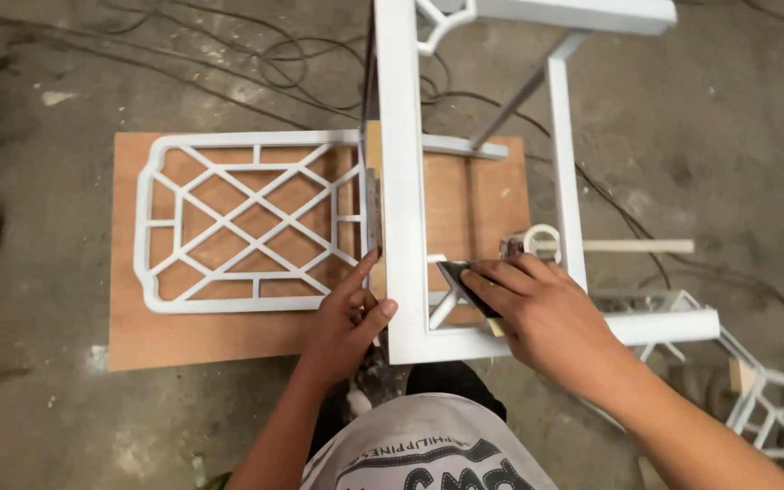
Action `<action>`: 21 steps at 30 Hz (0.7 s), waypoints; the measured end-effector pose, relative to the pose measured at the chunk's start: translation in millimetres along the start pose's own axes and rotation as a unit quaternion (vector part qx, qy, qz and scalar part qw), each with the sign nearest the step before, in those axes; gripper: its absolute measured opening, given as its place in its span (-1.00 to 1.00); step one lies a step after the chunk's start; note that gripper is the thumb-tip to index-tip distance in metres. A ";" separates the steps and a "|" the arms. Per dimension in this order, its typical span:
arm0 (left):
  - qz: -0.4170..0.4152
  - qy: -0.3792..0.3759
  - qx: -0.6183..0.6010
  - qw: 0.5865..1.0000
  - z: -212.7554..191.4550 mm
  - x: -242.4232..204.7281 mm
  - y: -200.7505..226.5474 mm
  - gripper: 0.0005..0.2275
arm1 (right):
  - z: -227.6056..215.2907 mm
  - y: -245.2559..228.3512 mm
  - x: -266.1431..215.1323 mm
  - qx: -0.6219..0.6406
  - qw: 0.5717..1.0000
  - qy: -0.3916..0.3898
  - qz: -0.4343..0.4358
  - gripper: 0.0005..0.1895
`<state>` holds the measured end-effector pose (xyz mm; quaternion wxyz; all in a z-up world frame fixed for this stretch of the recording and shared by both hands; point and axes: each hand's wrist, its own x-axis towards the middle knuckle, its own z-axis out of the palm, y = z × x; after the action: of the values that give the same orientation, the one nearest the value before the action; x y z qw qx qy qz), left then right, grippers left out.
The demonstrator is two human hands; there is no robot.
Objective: The person applies a white filler substance to the joints and crevices of a white metal chair frame using a putty knife. They scoop the filler from a small container and spread it into the gaps, then smooth the surface.
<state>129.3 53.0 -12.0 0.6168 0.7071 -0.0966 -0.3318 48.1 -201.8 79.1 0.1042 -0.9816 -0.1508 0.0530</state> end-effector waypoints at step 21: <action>0.108 -0.019 0.004 0.994 -8.1 19.2 -35.7 -0.48 | 55.5 -56.1 1.2 -0.125 0.976 0.167 0.069 -0.72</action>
<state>138.9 56.9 -52.0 0.6440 0.6888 -0.1858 -0.2762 25.7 -138.6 37.4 0.0008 -0.9900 -0.0688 -0.1233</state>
